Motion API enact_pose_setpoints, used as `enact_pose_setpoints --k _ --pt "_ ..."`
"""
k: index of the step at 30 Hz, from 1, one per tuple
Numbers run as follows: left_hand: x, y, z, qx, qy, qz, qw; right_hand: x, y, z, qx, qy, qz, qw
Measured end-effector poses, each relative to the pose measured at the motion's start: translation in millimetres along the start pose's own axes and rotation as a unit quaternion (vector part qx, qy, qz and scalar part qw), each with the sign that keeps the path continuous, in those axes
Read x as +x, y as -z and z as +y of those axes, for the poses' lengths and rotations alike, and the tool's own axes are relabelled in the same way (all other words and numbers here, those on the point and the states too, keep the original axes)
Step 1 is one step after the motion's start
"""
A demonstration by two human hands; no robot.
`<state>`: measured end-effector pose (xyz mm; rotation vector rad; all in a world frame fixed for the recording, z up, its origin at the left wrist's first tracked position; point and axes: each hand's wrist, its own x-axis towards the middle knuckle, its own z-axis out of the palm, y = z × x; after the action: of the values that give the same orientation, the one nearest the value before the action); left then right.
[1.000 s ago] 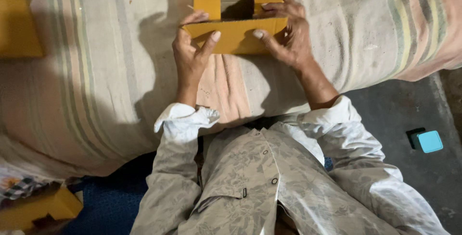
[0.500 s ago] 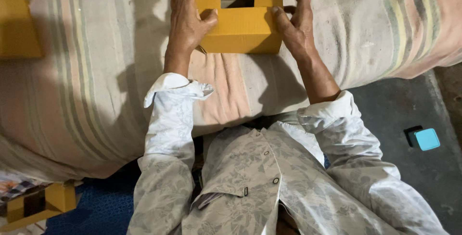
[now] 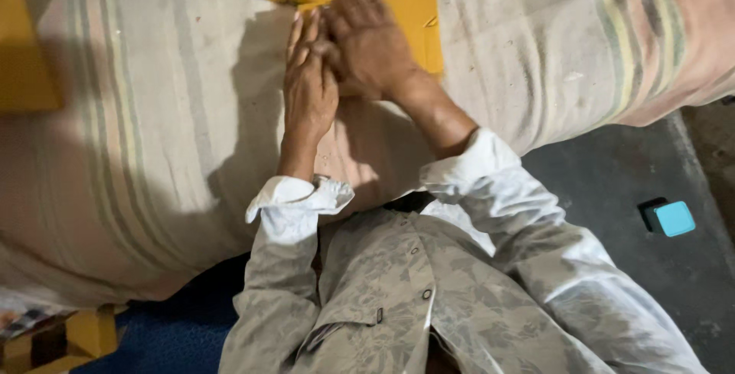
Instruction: The person assembles small yellow cardboard boxes by folding the flaps and pressing the edges to secure them. They handle multiple boxes one at a time, repeating the folding and pressing motions throughout the clip.
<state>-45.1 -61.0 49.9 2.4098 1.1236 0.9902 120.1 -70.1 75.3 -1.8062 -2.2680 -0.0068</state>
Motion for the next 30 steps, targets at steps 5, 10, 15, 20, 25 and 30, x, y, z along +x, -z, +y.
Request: enact_pose_setpoints --k 5,10,15,20,25,30 --pt "-2 -6 4 0.084 0.031 -0.035 0.995 -15 10 16 -0.004 -0.059 0.003 0.998" --pt "28 -20 -15 0.145 0.081 -0.092 0.982 -42 21 49 -0.024 -0.188 0.019 0.982" --pt "59 -26 -39 -0.097 0.128 -0.033 0.986 -55 12 53 0.072 -0.192 0.146 0.968" --pt "44 -22 -28 -0.144 0.209 -0.039 0.966 -45 28 64 0.155 -0.155 0.07 0.973" --pt "26 -21 -13 -0.053 0.262 -0.048 0.962 -36 29 52 0.009 -0.173 0.001 0.985" --pt "26 -23 -23 -0.01 0.174 -0.012 0.985 3 3 16 -0.09 -0.092 0.016 0.992"
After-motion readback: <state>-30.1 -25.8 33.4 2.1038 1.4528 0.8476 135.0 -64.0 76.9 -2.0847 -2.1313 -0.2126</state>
